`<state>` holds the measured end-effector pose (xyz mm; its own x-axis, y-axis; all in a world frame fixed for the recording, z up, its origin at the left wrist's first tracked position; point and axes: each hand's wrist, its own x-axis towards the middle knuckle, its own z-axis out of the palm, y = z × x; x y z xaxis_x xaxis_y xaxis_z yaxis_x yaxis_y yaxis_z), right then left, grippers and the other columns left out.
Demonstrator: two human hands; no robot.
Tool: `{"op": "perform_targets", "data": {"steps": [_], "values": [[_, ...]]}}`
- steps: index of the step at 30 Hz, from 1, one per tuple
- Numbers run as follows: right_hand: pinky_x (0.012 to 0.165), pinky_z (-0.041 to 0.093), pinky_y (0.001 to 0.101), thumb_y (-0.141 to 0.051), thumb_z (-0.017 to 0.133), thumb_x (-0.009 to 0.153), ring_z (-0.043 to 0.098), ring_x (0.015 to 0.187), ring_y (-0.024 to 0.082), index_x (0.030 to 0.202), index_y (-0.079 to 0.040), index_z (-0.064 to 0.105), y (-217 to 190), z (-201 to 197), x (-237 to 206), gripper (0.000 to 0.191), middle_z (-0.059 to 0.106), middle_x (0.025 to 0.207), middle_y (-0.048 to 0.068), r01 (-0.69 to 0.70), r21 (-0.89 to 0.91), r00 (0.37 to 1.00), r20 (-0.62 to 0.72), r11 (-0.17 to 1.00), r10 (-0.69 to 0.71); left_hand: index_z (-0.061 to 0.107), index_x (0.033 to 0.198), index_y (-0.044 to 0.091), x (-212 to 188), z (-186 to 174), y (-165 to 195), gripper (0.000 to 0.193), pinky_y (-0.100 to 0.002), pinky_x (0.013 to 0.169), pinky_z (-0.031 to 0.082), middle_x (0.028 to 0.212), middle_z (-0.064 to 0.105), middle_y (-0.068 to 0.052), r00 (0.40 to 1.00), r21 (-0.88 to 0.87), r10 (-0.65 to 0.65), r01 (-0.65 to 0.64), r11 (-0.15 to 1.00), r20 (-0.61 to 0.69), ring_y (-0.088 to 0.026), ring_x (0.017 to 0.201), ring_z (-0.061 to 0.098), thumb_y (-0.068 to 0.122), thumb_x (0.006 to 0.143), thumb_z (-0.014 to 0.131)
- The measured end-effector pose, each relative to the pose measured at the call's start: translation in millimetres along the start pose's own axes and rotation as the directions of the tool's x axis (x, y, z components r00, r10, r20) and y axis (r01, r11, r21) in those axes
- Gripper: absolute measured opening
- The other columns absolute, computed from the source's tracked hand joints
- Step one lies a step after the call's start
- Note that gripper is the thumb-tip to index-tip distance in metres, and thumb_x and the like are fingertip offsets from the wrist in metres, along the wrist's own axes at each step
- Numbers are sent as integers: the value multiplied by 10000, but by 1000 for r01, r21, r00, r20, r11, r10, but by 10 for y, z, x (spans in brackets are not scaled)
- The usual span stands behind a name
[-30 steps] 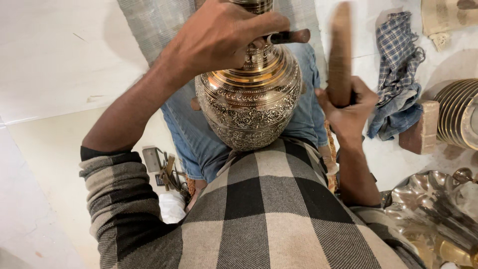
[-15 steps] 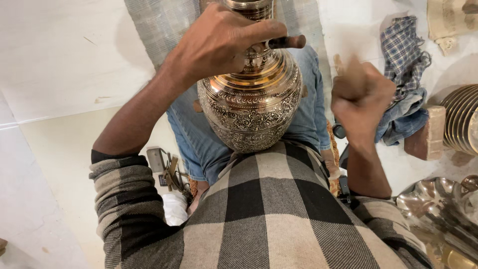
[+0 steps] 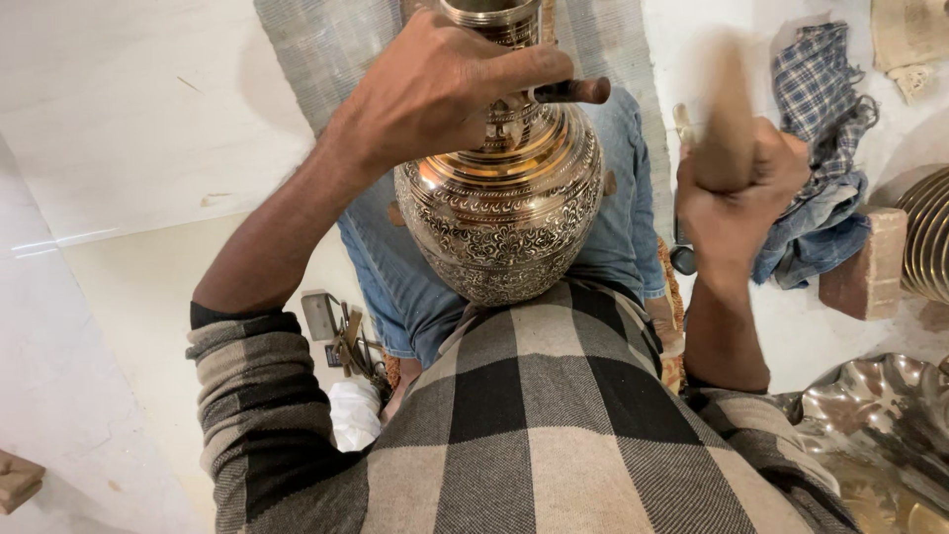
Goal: The person sits on the floor with a large engraved brass vase on their lap and decorates its neck by hand. They hold a small chisel against the metal and strike it with a wooden mallet, repositioning the chisel repeatedly to work the pattern around the vase's upper section.
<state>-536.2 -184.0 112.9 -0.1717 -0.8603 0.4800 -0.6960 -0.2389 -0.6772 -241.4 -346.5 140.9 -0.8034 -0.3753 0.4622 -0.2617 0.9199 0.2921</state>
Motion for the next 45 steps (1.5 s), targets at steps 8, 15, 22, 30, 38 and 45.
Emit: {"op": "perform_targets", "data": {"steps": [8,15,22,30,38,45], "values": [[651,402,341,-34,759,795,510,633,155,782,-69,604,-169,56,64,159,589,742,38,-342,191,937,1,920,348,661,1370,203,18,-15,-5,466,-331,699,636,983,767,-68,999,-19,3,-3,1000,37,-193,855,754,-47,978,694],[587,446,365,-19,764,713,536,568,191,823,-102,589,-260,73,145,223,573,680,49,-371,152,925,-24,916,379,695,1386,231,21,-12,-8,540,-304,594,598,891,763,-66,988,-6,-56,57,998,141,-168,735,717,-92,953,681],[586,445,394,-45,776,674,533,594,234,836,-110,565,-215,141,56,274,573,694,70,-436,136,894,-45,890,445,695,1368,227,34,-54,3,544,-304,629,598,911,762,-48,998,-8,-4,4,1000,58,-165,769,718,-69,911,699],[654,411,425,48,804,609,468,708,295,773,-28,532,-94,135,-28,326,483,663,136,53,-577,998,49,815,-30,717,1345,219,31,-53,-36,559,-310,631,614,945,786,-45,998,-42,26,-23,999,59,-165,747,729,-84,876,716],[691,404,368,-48,761,703,487,676,203,789,-79,572,-305,109,37,210,536,721,28,-299,-3,953,-51,954,298,722,1327,217,67,-79,-39,549,-307,666,633,952,786,-59,997,-60,28,-24,998,74,-166,763,739,-84,869,739],[662,442,318,-133,752,687,526,604,137,873,-72,584,-291,11,32,258,554,695,-26,-292,-111,956,-47,950,289,724,1344,252,96,-148,-11,592,-356,801,626,878,771,-48,990,-74,-17,27,997,141,-178,779,744,-89,861,727]]}}
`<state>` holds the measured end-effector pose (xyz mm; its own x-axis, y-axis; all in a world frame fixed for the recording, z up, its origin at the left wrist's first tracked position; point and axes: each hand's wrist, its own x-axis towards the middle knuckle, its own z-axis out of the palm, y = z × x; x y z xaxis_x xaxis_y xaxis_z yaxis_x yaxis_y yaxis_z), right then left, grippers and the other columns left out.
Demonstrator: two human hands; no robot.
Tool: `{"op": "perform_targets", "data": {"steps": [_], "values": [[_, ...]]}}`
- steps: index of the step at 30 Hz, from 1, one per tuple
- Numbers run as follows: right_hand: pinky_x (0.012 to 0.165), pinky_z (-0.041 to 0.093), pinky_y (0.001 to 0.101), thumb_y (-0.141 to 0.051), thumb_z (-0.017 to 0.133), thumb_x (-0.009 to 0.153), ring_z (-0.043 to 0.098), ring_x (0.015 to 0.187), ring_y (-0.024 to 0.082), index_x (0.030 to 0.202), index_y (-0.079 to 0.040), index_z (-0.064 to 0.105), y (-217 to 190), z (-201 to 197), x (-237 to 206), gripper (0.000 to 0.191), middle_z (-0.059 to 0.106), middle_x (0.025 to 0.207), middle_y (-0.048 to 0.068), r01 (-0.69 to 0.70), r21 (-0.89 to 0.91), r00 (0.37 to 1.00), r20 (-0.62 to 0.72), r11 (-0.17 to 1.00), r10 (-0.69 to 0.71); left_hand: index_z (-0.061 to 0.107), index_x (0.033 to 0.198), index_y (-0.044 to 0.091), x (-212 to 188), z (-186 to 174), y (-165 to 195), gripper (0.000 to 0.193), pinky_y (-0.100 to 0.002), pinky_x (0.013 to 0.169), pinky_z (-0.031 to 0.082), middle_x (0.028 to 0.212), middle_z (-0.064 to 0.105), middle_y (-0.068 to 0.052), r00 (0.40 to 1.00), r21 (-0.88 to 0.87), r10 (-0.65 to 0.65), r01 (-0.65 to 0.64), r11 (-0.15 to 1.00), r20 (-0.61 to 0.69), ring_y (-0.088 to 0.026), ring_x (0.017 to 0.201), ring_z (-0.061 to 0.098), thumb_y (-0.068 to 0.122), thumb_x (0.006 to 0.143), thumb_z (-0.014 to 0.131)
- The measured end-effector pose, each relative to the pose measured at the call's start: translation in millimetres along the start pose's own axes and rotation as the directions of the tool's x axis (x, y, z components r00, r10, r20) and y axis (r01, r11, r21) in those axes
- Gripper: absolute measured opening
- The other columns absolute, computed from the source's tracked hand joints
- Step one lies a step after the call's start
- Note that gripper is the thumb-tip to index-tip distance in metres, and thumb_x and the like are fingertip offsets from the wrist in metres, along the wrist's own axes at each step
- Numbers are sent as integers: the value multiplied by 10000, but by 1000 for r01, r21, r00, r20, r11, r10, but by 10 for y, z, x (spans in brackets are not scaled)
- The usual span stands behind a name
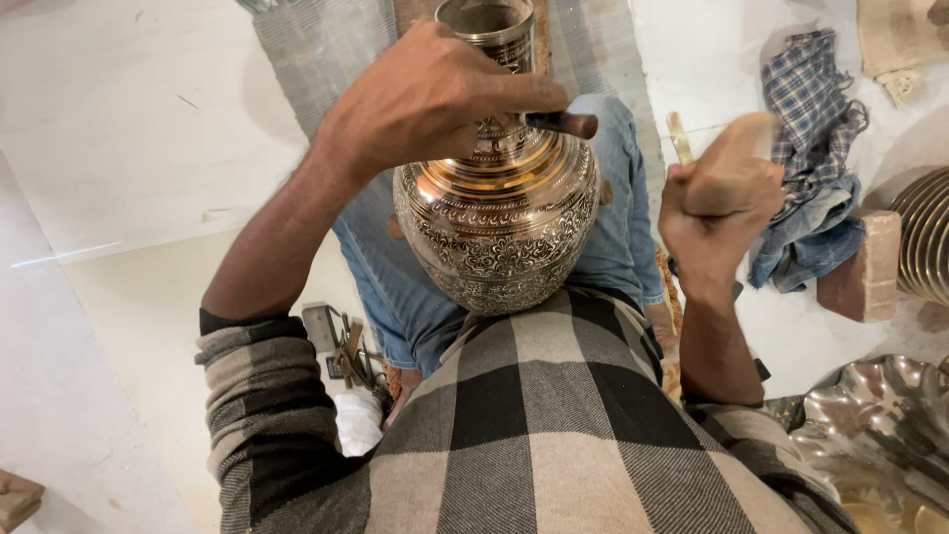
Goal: The person sits on the floor with a large engraved brass vase on their lap and decorates its neck by hand. They hold a small chisel against the metal and strike it with a wooden mallet, repositioning the chisel repeatedly to work the pattern around the vase's upper section.
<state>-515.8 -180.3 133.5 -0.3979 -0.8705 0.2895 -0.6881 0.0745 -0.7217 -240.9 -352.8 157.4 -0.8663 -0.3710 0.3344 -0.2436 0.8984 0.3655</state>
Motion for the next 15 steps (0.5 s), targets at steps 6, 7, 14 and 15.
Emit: {"op": "perform_targets", "data": {"steps": [6,7,14,15], "values": [[574,498,400,-78,703,767,574,541,214,845,-65,639,346,53,-153,102,604,645,63,18,-493,943,298,870,148,575,1384,130,-95,176,-4,620,-244,721,651,1101,762,-122,967,-184,-80,35,982,-240,-216,989,785,-233,883,532],[588,500,407,-87,724,753,590,572,240,843,-53,657,398,89,-190,116,619,669,83,14,-464,945,295,886,139,565,1383,136,-125,216,7,626,-264,703,645,1074,762,-115,960,-147,-80,41,988,-267,-211,943,778,-209,862,541],[588,475,371,-125,840,783,619,632,218,877,-5,705,445,221,-256,204,653,715,99,-145,-155,933,307,977,187,585,1429,178,-306,353,63,647,-250,427,498,960,801,-65,965,-57,-150,140,988,-215,-100,628,706,-161,878,582],[588,463,362,-125,846,798,607,634,191,885,2,693,404,196,-214,218,646,716,88,-227,-37,918,326,973,227,577,1442,185,-312,354,62,653,-241,437,505,967,797,-62,966,-39,-141,135,990,-217,-94,646,710,-153,883,579]]}}
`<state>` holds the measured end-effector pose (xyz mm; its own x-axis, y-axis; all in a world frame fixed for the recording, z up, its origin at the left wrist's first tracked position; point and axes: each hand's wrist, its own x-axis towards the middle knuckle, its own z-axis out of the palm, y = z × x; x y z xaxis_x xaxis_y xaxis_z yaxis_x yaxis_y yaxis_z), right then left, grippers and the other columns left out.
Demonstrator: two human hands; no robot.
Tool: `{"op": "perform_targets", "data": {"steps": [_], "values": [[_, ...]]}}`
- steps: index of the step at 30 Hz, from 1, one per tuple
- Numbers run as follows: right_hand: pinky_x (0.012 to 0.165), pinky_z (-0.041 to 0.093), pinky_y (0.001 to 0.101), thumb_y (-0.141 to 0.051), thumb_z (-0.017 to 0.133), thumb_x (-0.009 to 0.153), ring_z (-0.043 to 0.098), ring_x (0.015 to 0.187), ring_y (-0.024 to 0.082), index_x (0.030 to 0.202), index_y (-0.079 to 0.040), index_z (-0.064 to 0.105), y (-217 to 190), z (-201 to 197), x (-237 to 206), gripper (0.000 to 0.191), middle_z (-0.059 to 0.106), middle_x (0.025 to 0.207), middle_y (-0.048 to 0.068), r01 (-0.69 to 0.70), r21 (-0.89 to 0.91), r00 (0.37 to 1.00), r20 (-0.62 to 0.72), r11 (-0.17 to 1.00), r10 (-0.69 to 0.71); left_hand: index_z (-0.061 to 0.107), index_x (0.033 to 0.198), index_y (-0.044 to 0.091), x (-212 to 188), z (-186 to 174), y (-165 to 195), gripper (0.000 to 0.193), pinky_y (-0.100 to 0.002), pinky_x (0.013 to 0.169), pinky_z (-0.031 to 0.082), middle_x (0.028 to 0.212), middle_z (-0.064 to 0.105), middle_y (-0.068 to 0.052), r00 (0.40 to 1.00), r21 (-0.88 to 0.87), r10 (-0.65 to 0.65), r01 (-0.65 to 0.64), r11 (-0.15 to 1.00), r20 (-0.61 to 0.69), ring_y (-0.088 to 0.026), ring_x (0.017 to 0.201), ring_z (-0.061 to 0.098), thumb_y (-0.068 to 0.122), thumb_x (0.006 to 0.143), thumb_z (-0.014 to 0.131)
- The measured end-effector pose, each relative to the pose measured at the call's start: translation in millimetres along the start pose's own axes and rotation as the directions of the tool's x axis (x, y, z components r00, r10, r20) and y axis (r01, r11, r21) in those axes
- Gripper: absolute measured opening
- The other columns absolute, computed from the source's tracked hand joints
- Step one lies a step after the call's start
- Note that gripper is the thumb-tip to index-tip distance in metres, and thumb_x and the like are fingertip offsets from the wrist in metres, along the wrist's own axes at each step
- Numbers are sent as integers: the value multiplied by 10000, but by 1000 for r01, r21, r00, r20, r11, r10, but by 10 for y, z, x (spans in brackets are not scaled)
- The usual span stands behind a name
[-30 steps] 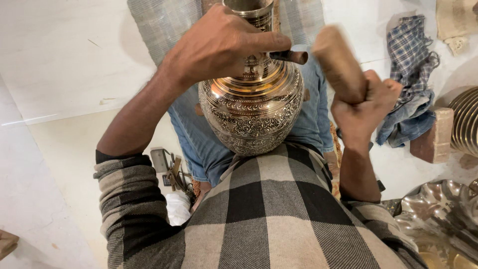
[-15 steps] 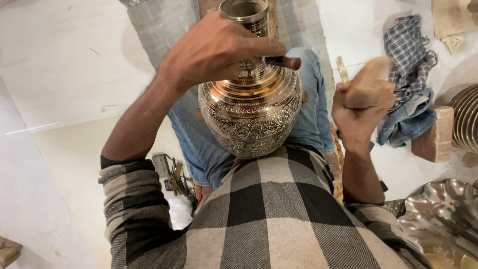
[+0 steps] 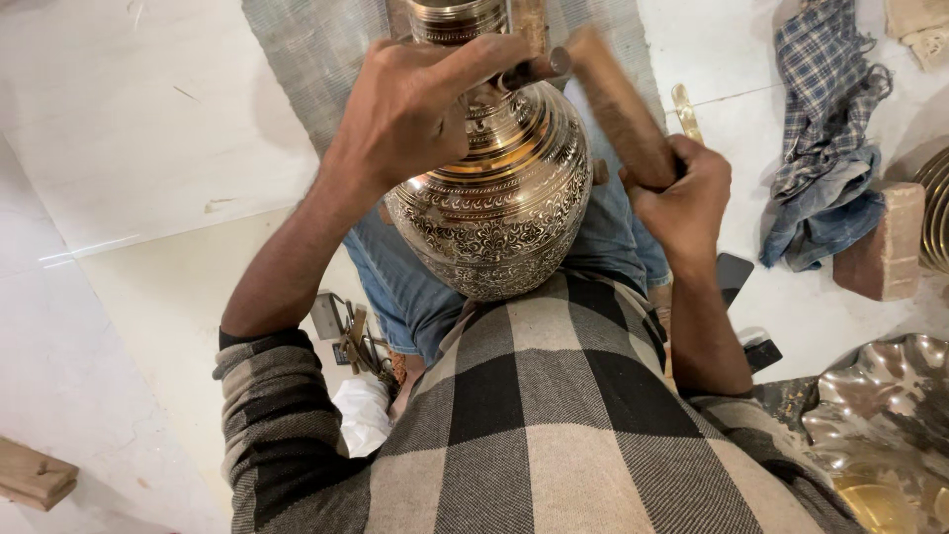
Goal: The person sits on the floor with a large engraved brass vase on their lap and decorates its neck by hand. They hold a small chisel against the metal and strike it with a wooden mallet, repositioning the chisel repeatedly to work the pattern around the vase's upper section.
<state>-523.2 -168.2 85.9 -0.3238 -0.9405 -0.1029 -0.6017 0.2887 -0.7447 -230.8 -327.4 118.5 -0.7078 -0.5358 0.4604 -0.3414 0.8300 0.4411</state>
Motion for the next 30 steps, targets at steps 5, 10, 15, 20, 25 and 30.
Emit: {"op": "perform_targets", "data": {"steps": [5,10,15,20,25,30], "values": [[657,490,305,-21,814,827,606,662,109,815,-50,658,-360,-189,79,159,644,763,10,73,562,994,-104,824,-18,594,1432,183,-2,3,1,678,-260,465,534,888,779,-44,1000,77,11,-13,997,20,-118,622,693,-134,832,610],[678,484,421,49,816,673,545,601,229,717,-41,647,-500,-288,190,196,582,624,62,297,-154,916,-231,942,-327,599,1423,196,72,-21,15,634,-240,536,575,922,775,-67,997,99,34,-40,994,70,-118,701,717,-126,878,643],[701,419,466,104,768,565,434,577,312,705,36,558,-294,-113,138,261,492,607,143,385,-346,844,-242,855,-478,697,1376,224,233,-136,66,665,-265,457,479,854,778,-38,974,108,10,-36,993,227,-90,551,628,-94,792,704],[699,436,451,26,730,696,495,629,261,830,-51,609,-93,76,-16,196,548,673,69,212,109,940,-294,971,-172,724,1362,218,387,-201,70,657,-258,463,456,716,725,-13,956,98,67,-99,990,284,-95,514,576,-86,780,739],[596,401,542,-66,808,609,508,488,349,801,-10,643,-15,178,-92,259,563,595,178,-4,491,941,-293,871,169,718,1349,208,390,-207,45,629,-234,451,453,771,739,-6,940,38,109,-128,991,324,-78,545,590,-100,800,727],[635,497,449,-133,824,788,620,654,327,899,-45,709,119,181,-137,183,655,738,151,136,-319,989,-16,938,-149,645,1446,220,255,-145,27,668,-240,368,448,841,772,-43,965,103,12,-40,994,262,-89,500,607,-124,875,662]]}}
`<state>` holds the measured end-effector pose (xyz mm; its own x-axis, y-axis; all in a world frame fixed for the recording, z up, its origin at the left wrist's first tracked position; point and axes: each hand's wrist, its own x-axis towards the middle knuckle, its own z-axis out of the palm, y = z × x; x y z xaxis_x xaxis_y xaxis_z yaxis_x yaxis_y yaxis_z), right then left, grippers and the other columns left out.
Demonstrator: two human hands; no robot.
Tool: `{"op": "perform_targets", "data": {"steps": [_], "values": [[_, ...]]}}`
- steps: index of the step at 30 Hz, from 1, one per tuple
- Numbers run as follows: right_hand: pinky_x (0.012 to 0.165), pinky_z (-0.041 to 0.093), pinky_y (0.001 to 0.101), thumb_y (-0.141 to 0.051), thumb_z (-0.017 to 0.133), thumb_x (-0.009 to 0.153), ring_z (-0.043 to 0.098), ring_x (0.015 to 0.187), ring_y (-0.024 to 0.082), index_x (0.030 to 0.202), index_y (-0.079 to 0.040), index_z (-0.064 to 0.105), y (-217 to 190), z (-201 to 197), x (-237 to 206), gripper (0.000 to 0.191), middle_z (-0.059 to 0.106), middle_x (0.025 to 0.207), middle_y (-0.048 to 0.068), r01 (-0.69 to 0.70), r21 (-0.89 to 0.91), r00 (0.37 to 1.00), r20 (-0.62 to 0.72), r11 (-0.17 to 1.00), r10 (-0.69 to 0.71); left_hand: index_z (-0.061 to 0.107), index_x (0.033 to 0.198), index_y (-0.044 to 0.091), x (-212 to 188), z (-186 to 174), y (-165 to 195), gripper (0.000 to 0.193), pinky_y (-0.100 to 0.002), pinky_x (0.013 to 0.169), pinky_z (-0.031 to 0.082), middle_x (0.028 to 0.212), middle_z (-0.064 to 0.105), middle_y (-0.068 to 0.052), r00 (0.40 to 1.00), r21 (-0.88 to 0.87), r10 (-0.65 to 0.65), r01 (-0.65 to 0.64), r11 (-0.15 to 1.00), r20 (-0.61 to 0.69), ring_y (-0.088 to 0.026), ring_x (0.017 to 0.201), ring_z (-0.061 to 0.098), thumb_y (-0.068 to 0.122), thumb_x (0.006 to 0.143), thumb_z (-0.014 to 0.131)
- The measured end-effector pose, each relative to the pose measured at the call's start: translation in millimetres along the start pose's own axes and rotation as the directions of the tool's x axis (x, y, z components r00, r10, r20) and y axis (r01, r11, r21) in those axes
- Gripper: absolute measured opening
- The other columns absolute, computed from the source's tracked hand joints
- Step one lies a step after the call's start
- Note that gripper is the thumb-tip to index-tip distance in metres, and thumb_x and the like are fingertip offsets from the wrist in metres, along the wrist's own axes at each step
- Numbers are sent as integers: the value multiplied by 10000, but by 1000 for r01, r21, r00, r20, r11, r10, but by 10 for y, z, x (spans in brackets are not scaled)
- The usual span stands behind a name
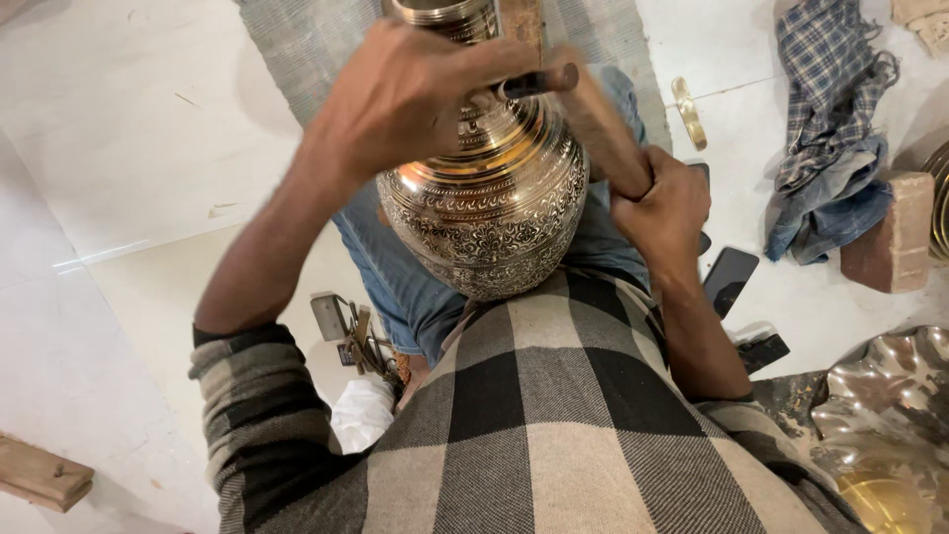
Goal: The person sits on the floor with a large engraved brass vase on their lap and decorates its neck by hand. They hold a small chisel against the metal and strike it with a wooden mallet, repositioning the chisel repeatedly to work the pattern around the vase's upper section.
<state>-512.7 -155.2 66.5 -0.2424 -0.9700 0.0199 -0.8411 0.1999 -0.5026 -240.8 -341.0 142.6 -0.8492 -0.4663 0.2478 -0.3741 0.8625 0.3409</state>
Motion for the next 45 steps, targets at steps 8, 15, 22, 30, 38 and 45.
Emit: {"op": "perform_targets", "data": {"steps": [8,15,22,30,38,45], "values": [[608,474,339,-90,845,836,593,643,172,859,8,667,161,1,179,204,636,725,91,-59,365,998,28,929,52,536,1451,179,-259,288,150,649,-280,489,578,987,803,-70,944,-101,-166,142,985,-287,-160,672,743,-146,890,543],[606,545,244,-15,833,964,636,599,118,921,-32,699,112,-331,643,142,683,764,37,202,699,971,-51,686,-235,524,1464,165,-235,272,189,640,-250,530,612,1036,798,-71,931,-152,-208,168,974,-301,-166,788,797,-157,912,559],[625,513,251,-14,791,897,634,642,113,868,-79,632,-194,-807,921,174,647,769,32,199,807,965,-62,557,-255,554,1433,184,-204,224,235,705,-313,608,653,974,801,-62,929,-119,-235,209,971,-285,-166,694,760,-152,814,592],[582,419,297,3,808,771,532,584,184,799,20,630,-204,-871,958,181,541,642,104,413,362,911,-152,836,-384,559,1437,197,-171,139,271,716,-365,644,643,787,726,-29,934,-84,-232,217,973,-272,-168,641,716,-115,797,632],[631,413,385,49,841,627,525,601,283,751,45,634,-220,-915,905,242,551,641,143,501,-28,852,-161,865,-499,545,1441,191,-167,153,252,712,-351,656,652,860,756,-62,938,-78,-192,177,981,-289,-186,700,743,-109,798,602],[611,449,273,11,718,848,578,583,167,815,5,642,-215,-797,876,83,587,697,85,363,547,924,-104,754,-368,550,1429,181,-153,179,229,710,-326,632,654,985,791,-111,939,-88,-167,146,985,-302,-199,752,773,-131,793,582]]}}
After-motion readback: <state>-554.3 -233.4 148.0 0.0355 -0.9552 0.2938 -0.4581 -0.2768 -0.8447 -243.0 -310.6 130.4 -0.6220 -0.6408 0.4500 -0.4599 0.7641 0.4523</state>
